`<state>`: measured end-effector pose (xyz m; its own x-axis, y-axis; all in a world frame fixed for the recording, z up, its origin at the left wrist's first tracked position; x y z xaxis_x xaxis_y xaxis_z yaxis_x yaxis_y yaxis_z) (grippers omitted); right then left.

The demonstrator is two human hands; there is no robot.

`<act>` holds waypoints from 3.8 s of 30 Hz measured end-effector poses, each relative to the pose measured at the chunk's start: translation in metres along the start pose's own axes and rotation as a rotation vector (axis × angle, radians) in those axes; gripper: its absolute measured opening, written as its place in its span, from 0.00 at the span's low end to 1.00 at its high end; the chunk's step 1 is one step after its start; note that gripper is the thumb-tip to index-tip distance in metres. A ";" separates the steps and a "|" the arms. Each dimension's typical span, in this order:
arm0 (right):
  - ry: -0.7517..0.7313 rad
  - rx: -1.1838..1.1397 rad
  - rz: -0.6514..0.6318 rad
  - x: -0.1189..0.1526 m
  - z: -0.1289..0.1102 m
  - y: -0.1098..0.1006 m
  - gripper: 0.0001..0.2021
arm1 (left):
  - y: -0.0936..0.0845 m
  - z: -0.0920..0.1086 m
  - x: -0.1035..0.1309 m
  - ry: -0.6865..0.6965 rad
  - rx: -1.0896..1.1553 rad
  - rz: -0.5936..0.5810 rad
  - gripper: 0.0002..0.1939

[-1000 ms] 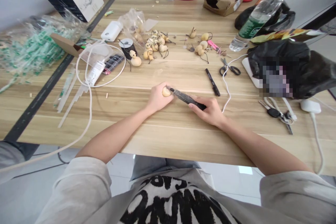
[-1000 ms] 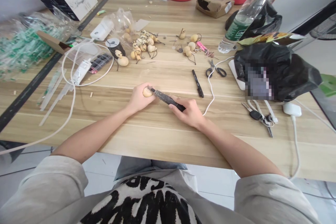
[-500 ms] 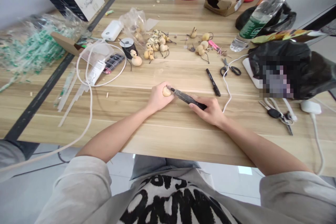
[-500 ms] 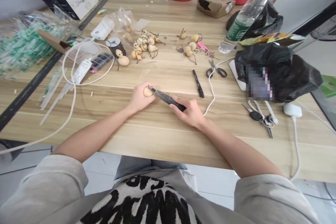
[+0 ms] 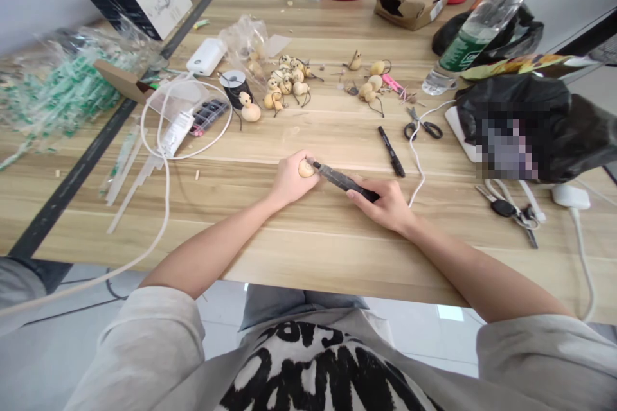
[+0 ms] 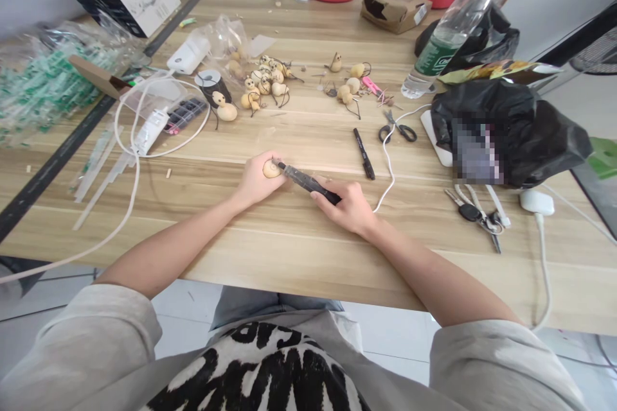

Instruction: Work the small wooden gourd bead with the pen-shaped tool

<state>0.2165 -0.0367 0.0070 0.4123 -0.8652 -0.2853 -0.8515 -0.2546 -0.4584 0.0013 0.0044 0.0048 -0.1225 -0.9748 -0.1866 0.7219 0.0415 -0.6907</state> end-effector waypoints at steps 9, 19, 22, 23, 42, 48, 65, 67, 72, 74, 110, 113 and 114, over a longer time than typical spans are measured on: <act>-0.004 0.010 -0.008 0.000 0.001 0.000 0.17 | 0.000 0.001 0.001 0.007 0.009 0.002 0.06; -0.008 -0.012 -0.026 0.000 0.001 0.000 0.17 | 0.000 0.000 0.001 0.004 0.011 -0.010 0.06; -0.007 -0.008 -0.016 0.000 0.001 0.000 0.17 | -0.001 0.000 0.000 0.007 0.016 -0.008 0.06; -0.001 -0.002 -0.008 0.000 0.001 0.000 0.18 | -0.001 0.000 0.001 0.003 0.014 0.000 0.07; -0.017 0.007 0.003 0.000 0.002 0.000 0.17 | 0.000 0.001 0.000 -0.003 0.009 0.005 0.07; -0.024 0.019 0.002 0.000 0.001 0.000 0.17 | 0.001 0.000 0.001 0.009 0.008 0.009 0.07; -0.021 0.023 0.007 0.000 0.000 0.001 0.17 | 0.001 -0.001 0.000 0.021 0.010 0.020 0.07; -0.013 0.019 0.000 0.000 0.000 0.001 0.17 | 0.001 -0.001 0.000 0.022 0.014 0.018 0.07; -0.022 0.017 -0.010 0.000 0.001 0.001 0.18 | 0.001 -0.001 0.000 0.022 0.014 0.010 0.06; -0.017 0.022 0.003 0.000 0.001 0.001 0.19 | 0.001 0.000 0.000 0.013 0.009 0.022 0.07; -0.007 0.045 -0.009 0.000 0.001 0.000 0.18 | 0.000 0.000 0.001 0.000 -0.004 0.012 0.07; -0.022 0.030 -0.025 0.000 0.001 0.000 0.19 | 0.000 0.000 0.000 0.005 0.008 -0.003 0.07; -0.017 0.036 -0.019 0.000 0.001 0.000 0.18 | 0.000 0.000 0.000 0.005 0.000 0.003 0.07</act>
<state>0.2168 -0.0361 0.0065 0.4340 -0.8528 -0.2904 -0.8313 -0.2549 -0.4939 0.0016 0.0043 0.0047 -0.1240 -0.9735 -0.1920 0.7224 0.0441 -0.6901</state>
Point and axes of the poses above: each hand's wrist, its own x-axis away from the middle knuckle, its own y-axis out of the palm, z = x × y, the point moved 1 cm from there along -x, towards the middle knuckle, and after that the axes turned 12 degrees about -x, right-handed, at the moved point
